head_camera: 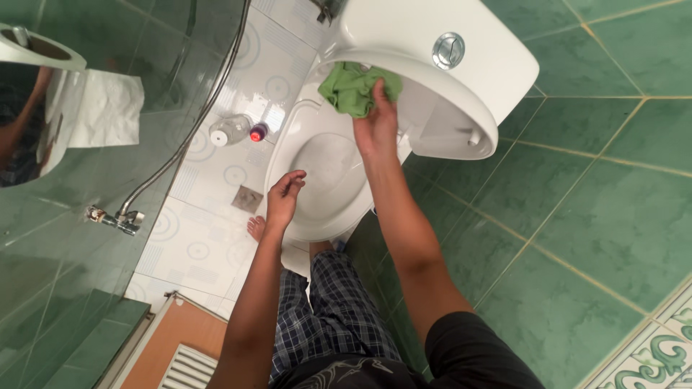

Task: The person cleans a toilet by wiping the seat, lid, and tank with a green cloth. They rinse the cloth using a handheld bidet sprayer and continue wiping the rim and interior of the bowl. The person finishes by scrubbing the floor around the base with a blue brush.

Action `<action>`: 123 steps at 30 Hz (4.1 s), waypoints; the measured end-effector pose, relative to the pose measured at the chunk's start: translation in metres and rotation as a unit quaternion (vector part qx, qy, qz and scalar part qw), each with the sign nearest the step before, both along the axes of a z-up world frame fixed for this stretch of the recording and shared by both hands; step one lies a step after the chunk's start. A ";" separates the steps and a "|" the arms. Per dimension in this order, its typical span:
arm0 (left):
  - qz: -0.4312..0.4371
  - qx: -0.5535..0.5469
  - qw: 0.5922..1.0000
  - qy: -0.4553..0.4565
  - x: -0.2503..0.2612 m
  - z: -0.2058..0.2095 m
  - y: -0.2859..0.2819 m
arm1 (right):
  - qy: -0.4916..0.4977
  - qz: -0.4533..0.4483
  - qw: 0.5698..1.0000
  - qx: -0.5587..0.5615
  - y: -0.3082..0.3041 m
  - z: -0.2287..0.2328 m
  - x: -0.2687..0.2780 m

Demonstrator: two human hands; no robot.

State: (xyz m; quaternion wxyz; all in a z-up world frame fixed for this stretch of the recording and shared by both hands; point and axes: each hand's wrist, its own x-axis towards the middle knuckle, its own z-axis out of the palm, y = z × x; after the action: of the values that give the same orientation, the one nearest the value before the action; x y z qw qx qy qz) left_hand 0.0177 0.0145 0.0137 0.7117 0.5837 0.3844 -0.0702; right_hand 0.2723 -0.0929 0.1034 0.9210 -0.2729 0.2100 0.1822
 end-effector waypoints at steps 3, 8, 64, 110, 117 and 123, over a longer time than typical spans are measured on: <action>0.003 -0.003 1.000 -0.006 0.000 0.003 0.001 | -0.011 0.036 0.997 -0.067 0.015 -0.043 0.005; -0.016 0.014 1.000 0.007 0.002 0.012 -0.011 | -0.027 0.047 0.987 -0.152 0.011 -0.070 0.001; -0.037 0.069 0.988 -0.131 0.036 0.103 0.014 | -0.083 -0.129 0.916 -0.370 -0.155 0.119 -0.124; -0.137 0.268 0.877 -0.374 0.199 0.206 0.025 | -0.016 0.062 0.994 -0.085 -0.099 -0.127 -0.009; -0.125 0.318 0.871 -0.353 0.200 0.192 0.004 | 0.087 -0.125 0.986 -0.073 -0.187 -0.134 -0.026; -0.109 0.346 0.862 -0.354 0.199 0.184 -0.006 | 0.225 -0.182 0.942 -0.168 -0.172 -0.203 -0.017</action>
State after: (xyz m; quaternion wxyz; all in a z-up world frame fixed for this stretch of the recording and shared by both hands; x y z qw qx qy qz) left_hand 0.2163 0.0081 0.1978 0.5403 0.8161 0.0400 0.2012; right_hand 0.2551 -0.2647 -0.0992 0.8081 -0.3329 0.4850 0.0301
